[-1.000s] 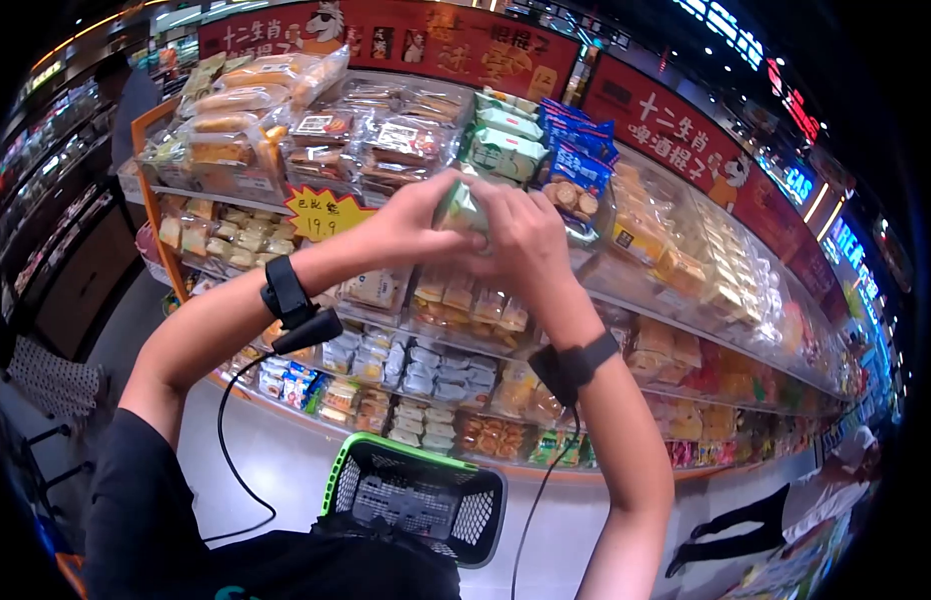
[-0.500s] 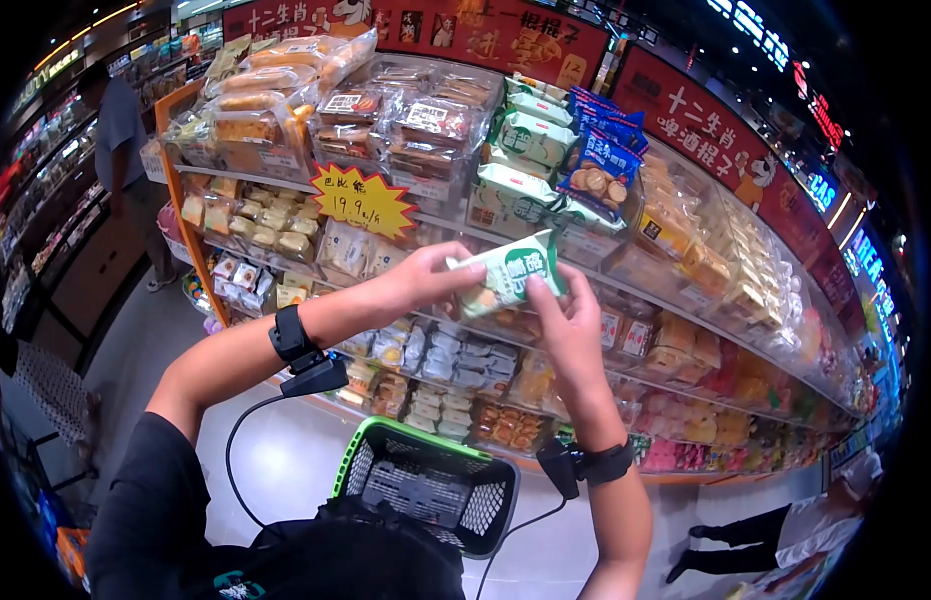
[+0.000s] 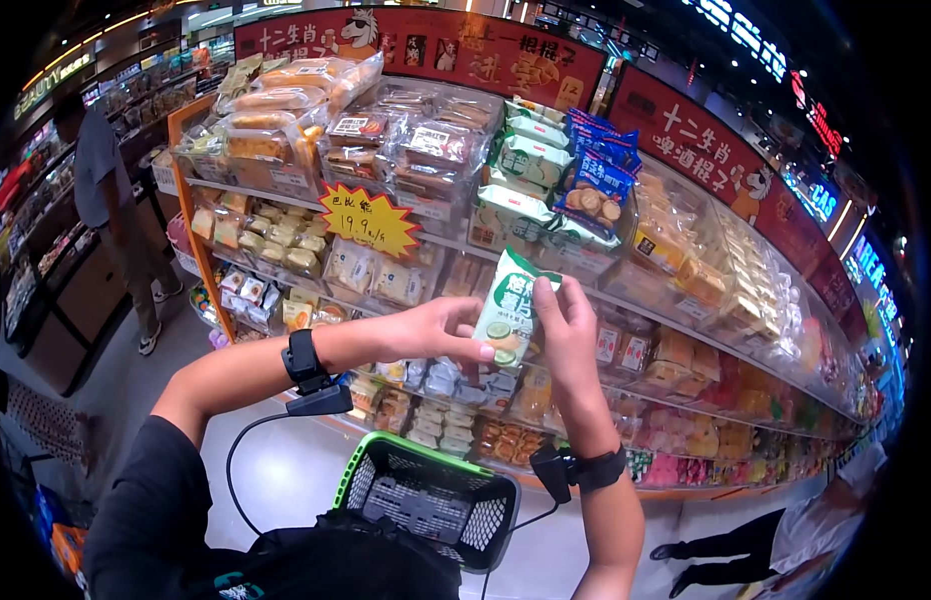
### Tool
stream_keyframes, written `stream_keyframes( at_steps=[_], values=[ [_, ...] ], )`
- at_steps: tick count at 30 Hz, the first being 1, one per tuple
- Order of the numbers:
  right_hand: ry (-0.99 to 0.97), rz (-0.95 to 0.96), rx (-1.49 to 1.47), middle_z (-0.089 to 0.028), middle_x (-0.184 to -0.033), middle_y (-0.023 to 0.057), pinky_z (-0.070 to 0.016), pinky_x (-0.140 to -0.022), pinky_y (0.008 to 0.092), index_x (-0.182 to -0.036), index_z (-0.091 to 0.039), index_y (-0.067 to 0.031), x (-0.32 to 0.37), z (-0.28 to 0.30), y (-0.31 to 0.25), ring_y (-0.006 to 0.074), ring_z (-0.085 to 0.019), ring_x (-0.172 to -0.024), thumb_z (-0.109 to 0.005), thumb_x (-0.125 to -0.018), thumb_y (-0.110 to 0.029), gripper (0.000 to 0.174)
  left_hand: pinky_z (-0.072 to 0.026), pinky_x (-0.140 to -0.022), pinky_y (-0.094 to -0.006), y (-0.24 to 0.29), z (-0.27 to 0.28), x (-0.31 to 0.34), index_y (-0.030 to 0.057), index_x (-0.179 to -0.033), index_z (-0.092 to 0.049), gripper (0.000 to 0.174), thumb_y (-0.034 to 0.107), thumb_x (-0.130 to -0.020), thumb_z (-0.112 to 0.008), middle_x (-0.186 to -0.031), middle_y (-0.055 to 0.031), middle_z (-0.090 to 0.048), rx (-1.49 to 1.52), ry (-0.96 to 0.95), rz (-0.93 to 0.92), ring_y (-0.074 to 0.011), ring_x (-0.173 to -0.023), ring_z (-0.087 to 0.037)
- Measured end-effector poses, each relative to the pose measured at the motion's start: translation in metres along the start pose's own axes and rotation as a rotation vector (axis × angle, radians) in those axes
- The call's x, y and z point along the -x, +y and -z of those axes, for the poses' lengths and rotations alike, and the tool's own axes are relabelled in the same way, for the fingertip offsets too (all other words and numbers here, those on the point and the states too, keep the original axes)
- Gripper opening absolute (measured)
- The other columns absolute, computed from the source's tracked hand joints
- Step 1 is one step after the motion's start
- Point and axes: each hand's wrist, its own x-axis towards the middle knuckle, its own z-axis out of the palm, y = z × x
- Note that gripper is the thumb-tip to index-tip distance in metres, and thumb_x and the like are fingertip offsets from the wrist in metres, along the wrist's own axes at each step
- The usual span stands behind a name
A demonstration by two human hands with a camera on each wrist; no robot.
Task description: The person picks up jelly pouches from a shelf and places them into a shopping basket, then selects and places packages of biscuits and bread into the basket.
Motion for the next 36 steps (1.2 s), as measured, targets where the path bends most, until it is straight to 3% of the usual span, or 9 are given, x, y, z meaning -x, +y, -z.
stream_keyframes(
  at_steps=[6,8,11,19,24,26,29,33,36],
  values=[
    [-0.190,-0.086,-0.226,-0.061,-0.100,0.0051,-0.0506,-0.076,0.0262,-0.124,-0.044,-0.0032,0.004,-0.004,-0.011,0.0134,-0.060,-0.089,-0.047,-0.096,-0.036,0.044,-0.0457,-0.084,-0.0390,-0.003,-0.005,0.008,0.0017,-0.118,-0.049,0.035,0.029,-0.097,-0.043,-0.107,-0.0128,-0.059,0.578,-0.377,0.081,-0.0208,-0.089,-0.060],
    [-0.283,-0.115,-0.220,-0.059,-0.107,0.0137,-0.0533,-0.077,0.0325,-0.132,-0.034,-0.0004,0.008,-0.006,-0.022,0.0207,-0.062,-0.089,-0.050,-0.093,-0.035,0.054,-0.0445,-0.085,-0.0402,-0.002,-0.016,0.007,0.0022,-0.117,-0.050,0.036,0.030,-0.097,-0.041,-0.105,-0.0128,-0.059,0.621,-0.454,0.058,-0.0216,-0.091,-0.059],
    [-0.273,-0.149,-0.265,-0.054,-0.116,0.0219,-0.0530,-0.074,0.0330,-0.132,-0.031,-0.0013,0.011,-0.008,-0.038,0.0216,-0.060,-0.094,-0.055,-0.088,-0.024,0.054,-0.0436,-0.086,-0.0393,-0.008,-0.019,0.004,0.0046,-0.118,-0.050,0.037,0.034,-0.096,-0.042,-0.107,-0.0104,-0.059,0.559,-0.325,0.061,-0.0226,-0.094,-0.058],
    [-0.383,0.090,-0.374,-0.044,-0.133,0.0218,-0.0462,-0.092,0.0393,-0.129,-0.035,-0.0053,0.026,-0.002,-0.030,0.0285,-0.056,-0.107,-0.048,-0.089,-0.032,0.050,-0.0416,-0.090,-0.0287,0.005,-0.035,0.013,0.0034,-0.134,-0.035,0.058,0.028,-0.088,-0.062,-0.124,-0.0045,-0.051,0.434,-0.337,0.013,-0.0146,-0.111,-0.051],
    [-0.487,-0.335,-0.360,-0.057,-0.114,0.0127,-0.0476,-0.086,0.0290,-0.120,-0.049,0.0043,0.025,0.005,-0.040,0.0159,-0.060,-0.100,-0.038,-0.099,-0.031,0.043,-0.0423,-0.094,-0.0311,0.022,-0.048,0.021,0.0039,-0.128,-0.040,0.050,0.031,-0.090,-0.059,-0.123,-0.0038,-0.052,0.435,-0.159,-0.041,-0.0139,-0.115,-0.049],
    [-0.316,-0.369,-0.274,-0.057,-0.114,0.0131,-0.0472,-0.088,0.0302,-0.123,-0.048,0.0047,0.023,0.014,-0.030,0.0165,-0.058,-0.104,-0.036,-0.099,-0.036,0.049,-0.0439,-0.095,-0.0379,0.015,-0.048,0.010,0.0042,-0.126,-0.042,0.047,0.031,-0.091,-0.058,-0.121,-0.0058,-0.054,0.419,-0.049,-0.062,-0.0169,-0.113,-0.052],
    [-0.181,-0.104,-0.366,-0.057,-0.114,0.0140,-0.0469,-0.088,0.0306,-0.122,-0.048,0.0047,0.022,0.005,-0.031,0.0180,-0.056,-0.107,-0.036,-0.099,-0.039,0.051,-0.0465,-0.094,-0.0401,0.025,-0.049,0.008,0.0044,-0.126,-0.042,0.048,0.029,-0.090,-0.060,-0.118,-0.0075,-0.055,0.379,0.113,-0.094,-0.0201,-0.108,-0.057],
    [-0.103,-0.052,-0.411,-0.058,-0.112,0.0112,-0.0451,-0.088,0.0292,-0.122,-0.049,0.0027,0.031,0.009,-0.035,0.0167,-0.055,-0.105,-0.042,-0.098,-0.036,0.046,-0.0482,-0.092,-0.0390,0.029,-0.044,0.006,0.0043,-0.125,-0.045,0.044,0.025,-0.089,-0.061,-0.115,-0.0090,-0.058,0.386,0.248,-0.217,-0.0200,-0.104,-0.059],
    [-0.115,0.070,0.057,-0.059,-0.108,0.0081,-0.0444,-0.086,0.0276,-0.119,-0.052,0.0027,0.033,0.007,-0.035,0.0128,-0.055,-0.100,-0.051,-0.095,-0.027,0.038,-0.0480,-0.092,-0.0382,0.027,-0.041,0.004,0.0048,-0.123,-0.046,0.043,0.030,-0.091,-0.059,-0.114,-0.0088,-0.059,0.353,0.232,-0.209,-0.0199,-0.104,-0.059]
  ],
)
